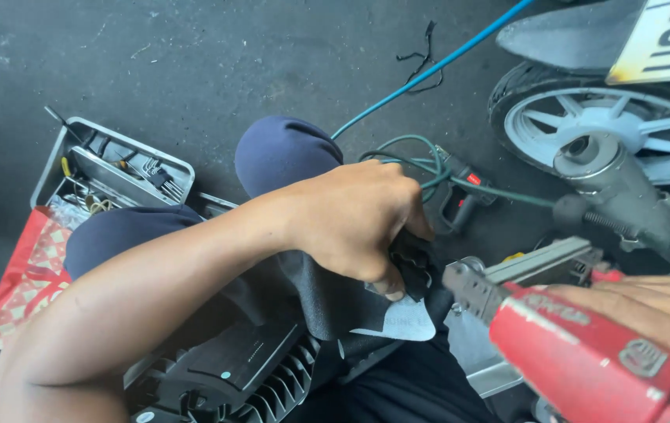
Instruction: Stretching a new vinyl cover over a motorcycle seat frame and securing it using a pneumatic stapler.
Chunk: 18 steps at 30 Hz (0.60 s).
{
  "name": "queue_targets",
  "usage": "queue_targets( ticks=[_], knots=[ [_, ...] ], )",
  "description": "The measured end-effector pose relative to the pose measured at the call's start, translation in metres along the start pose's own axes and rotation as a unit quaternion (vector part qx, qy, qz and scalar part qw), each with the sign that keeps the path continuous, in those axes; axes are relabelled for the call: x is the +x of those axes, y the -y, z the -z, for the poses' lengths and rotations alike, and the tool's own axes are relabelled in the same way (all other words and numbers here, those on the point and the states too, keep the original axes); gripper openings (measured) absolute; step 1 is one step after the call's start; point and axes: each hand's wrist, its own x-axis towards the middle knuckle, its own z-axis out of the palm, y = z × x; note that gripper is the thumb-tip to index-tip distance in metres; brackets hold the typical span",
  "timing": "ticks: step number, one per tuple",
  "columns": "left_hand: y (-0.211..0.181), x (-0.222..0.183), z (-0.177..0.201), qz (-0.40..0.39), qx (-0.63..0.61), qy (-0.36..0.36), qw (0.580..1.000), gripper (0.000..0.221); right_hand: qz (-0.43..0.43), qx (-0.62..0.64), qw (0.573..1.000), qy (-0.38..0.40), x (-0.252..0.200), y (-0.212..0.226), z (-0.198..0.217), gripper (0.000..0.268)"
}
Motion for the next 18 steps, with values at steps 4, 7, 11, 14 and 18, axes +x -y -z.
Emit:
queue_targets(
  ticks=[4, 7, 11, 14, 18],
  knots=[
    [-0.001, 0.003, 0.0, 0.029, 0.013, 0.016, 0.999, 0.04, 0.042, -0.014, 0.998, -0.048, 0.083, 0.055, 0.049, 0.059],
    [0.0, 0.003, -0.002, 0.037, 0.023, 0.021, 0.999, 0.042, 0.12, -0.12, 0.972, -0.165, 0.114, 0.07, 0.061, 0.047],
    [0.001, 0.002, -0.002, 0.036, 0.022, 0.02, 0.999, 0.042, 0.199, -0.212, 0.944, -0.157, 0.128, 0.062, 0.069, 0.039],
    [0.001, 0.002, -0.001, 0.044, 0.022, 0.021, 0.999, 0.041, 0.228, -0.236, 0.933, -0.148, 0.139, 0.066, 0.079, 0.034],
    [0.0, 0.003, -0.001, 0.052, 0.025, 0.021, 0.998, 0.049, 0.235, -0.241, 0.929, -0.154, 0.145, 0.071, 0.081, 0.033]
  ],
)
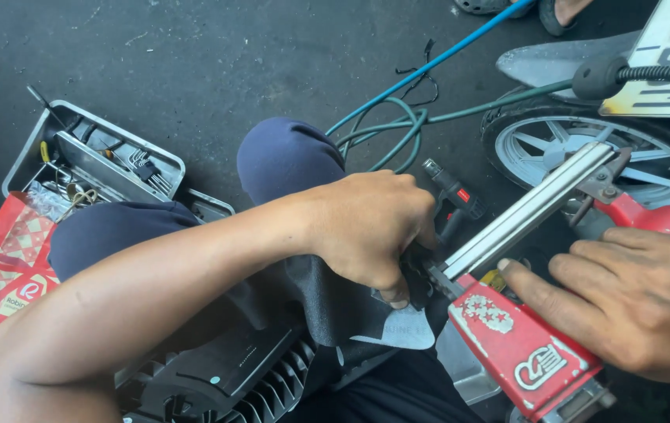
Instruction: Stretching a new vinyl cover over a motorcycle seat frame and securing it using a pneumatic stapler.
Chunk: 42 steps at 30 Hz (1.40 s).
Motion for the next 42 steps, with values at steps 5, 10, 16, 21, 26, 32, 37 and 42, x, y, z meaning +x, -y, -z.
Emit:
queue_targets(
  ticks=[5, 10, 16, 21, 26, 32, 37, 42],
  knots=[
    [0.0, 0.002, -0.001, 0.004, 0.022, 0.012, 1.0, 0.041, -0.042, -0.049, 0.997, 0.041, -0.006, 0.009, -0.011, 0.03],
    [0.001, 0.004, -0.009, -0.032, 0.016, -0.007, 0.999, 0.04, -0.061, -0.071, 0.984, 0.154, -0.017, 0.011, -0.021, 0.047],
    [0.003, 0.009, -0.016, -0.029, 0.042, -0.01, 0.999, 0.043, -0.071, -0.072, 0.965, 0.243, -0.006, 0.007, -0.021, 0.038],
    [0.007, 0.01, -0.018, -0.041, 0.041, -0.019, 0.998, 0.043, -0.084, -0.05, 0.957, 0.272, 0.001, 0.004, -0.021, 0.023],
    [0.002, 0.007, -0.014, -0.016, 0.031, -0.009, 0.999, 0.043, -0.078, -0.06, 0.954, 0.283, 0.006, 0.0, -0.021, 0.024],
    [-0.004, -0.003, -0.001, -0.008, -0.006, 0.001, 1.0, 0.043, -0.025, 0.023, 0.982, 0.186, -0.013, -0.023, -0.038, 0.064],
    [-0.001, -0.016, 0.004, -0.062, -0.056, -0.045, 0.995, 0.053, -0.223, 0.29, 0.928, -0.072, -0.028, -0.029, -0.033, 0.057],
    [-0.002, -0.025, 0.003, -0.01, -0.031, -0.021, 0.999, 0.07, -0.474, 0.18, 0.817, -0.275, -0.059, 0.031, -0.186, 0.037]
  ],
)
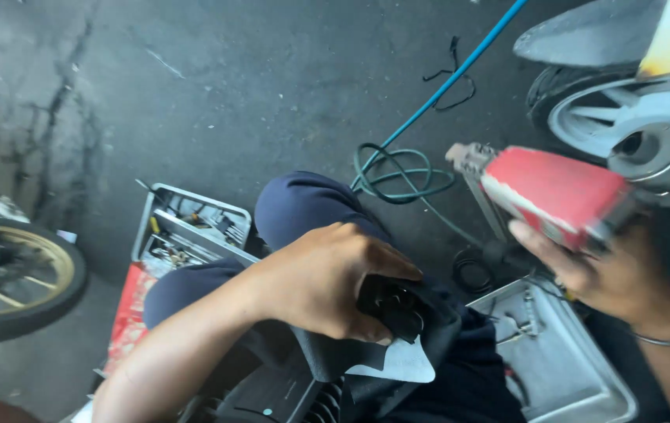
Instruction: Stretching a new vinyl cover over a motorcycle seat frame and securing it using a pneumatic stapler.
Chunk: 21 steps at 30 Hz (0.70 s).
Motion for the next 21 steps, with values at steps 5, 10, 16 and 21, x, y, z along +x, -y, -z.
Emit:
queue_targets(
  ticks=[5, 10, 16, 21],
  knots=[
    [-0.024, -0.01, 0.001, -0.001, 0.03, -0.025, 0.999, 0.068, -0.341, 0.126, 0.92, 0.146, 0.009, -0.005, -0.123, 0.053],
    [-0.067, -0.016, -0.005, -0.085, 0.172, -0.09, 0.977, 0.014, -0.386, 0.168, 0.891, 0.168, -0.02, -0.067, -0.305, 0.033],
    [-0.077, -0.027, -0.045, 0.024, 0.304, -0.122, 0.945, 0.013, -0.48, 0.125, 0.851, 0.172, -0.053, -0.097, -0.477, 0.085],
    [-0.075, -0.044, -0.073, 0.077, 0.339, -0.111, 0.931, 0.046, -0.464, -0.073, 0.883, 0.013, -0.173, -0.203, -0.605, 0.093]
  ],
)
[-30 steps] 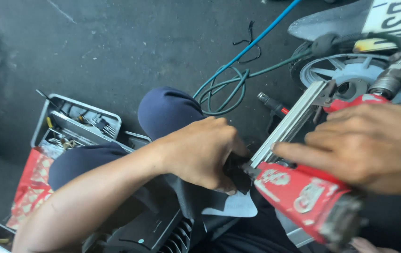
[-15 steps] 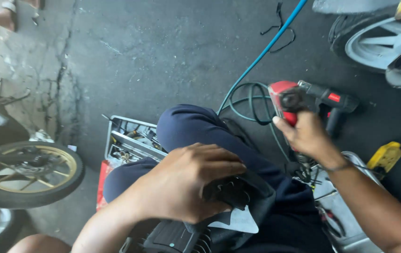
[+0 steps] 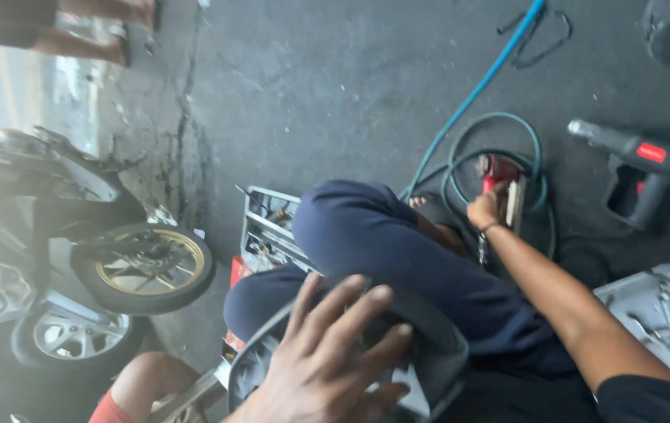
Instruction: Stretching a new vinyl cover over a motorcycle seat frame and securing it using a pneumatic stapler.
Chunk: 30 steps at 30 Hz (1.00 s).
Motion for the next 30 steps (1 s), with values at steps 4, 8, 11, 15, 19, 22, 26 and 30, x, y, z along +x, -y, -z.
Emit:
queue_targets(
  ticks=[4, 8, 11, 15, 19, 22, 26, 30],
  knots=[
    [-0.012, -0.004, -0.003, 0.191, 0.006, -0.269, 0.944, 0.028, -0.146, 0.163, 0.95, 0.224, -0.022, 0.141, 0.098, 0.106],
    [-0.022, 0.002, -0.006, 0.245, 0.013, -0.283, 0.927, 0.025, -0.091, 0.134, 0.956, 0.245, -0.011, 0.113, 0.063, 0.122],
    [-0.018, 0.007, 0.004, 0.228, 0.009, -0.22, 0.948, 0.025, 0.097, 0.171, 0.961, 0.196, 0.006, 0.13, 0.099, 0.092],
    [-0.015, 0.016, 0.016, 0.225, 0.012, -0.21, 0.951, 0.012, 0.119, 0.506, 0.764, 0.384, -0.051, 0.267, 0.469, 0.047],
    [-0.002, 0.012, 0.026, -0.009, 0.208, -0.072, 0.975, 0.018, 0.445, 0.487, 0.613, 0.435, -0.089, 0.287, 0.578, 0.077],
    [0.005, 0.013, 0.021, -0.072, 0.195, -0.093, 0.974, 0.013, 0.462, 0.478, 0.587, 0.462, -0.104, 0.275, 0.582, 0.075],
    [-0.021, 0.027, -0.016, 0.101, -0.051, -0.216, 0.97, 0.025, 0.452, 0.506, 0.603, 0.42, -0.129, 0.235, 0.585, 0.066],
    [-0.031, 0.049, -0.053, 0.115, -0.059, -0.246, 0.961, 0.032, 0.398, 0.518, 0.636, 0.41, -0.136, 0.199, 0.591, 0.061]
  ],
)
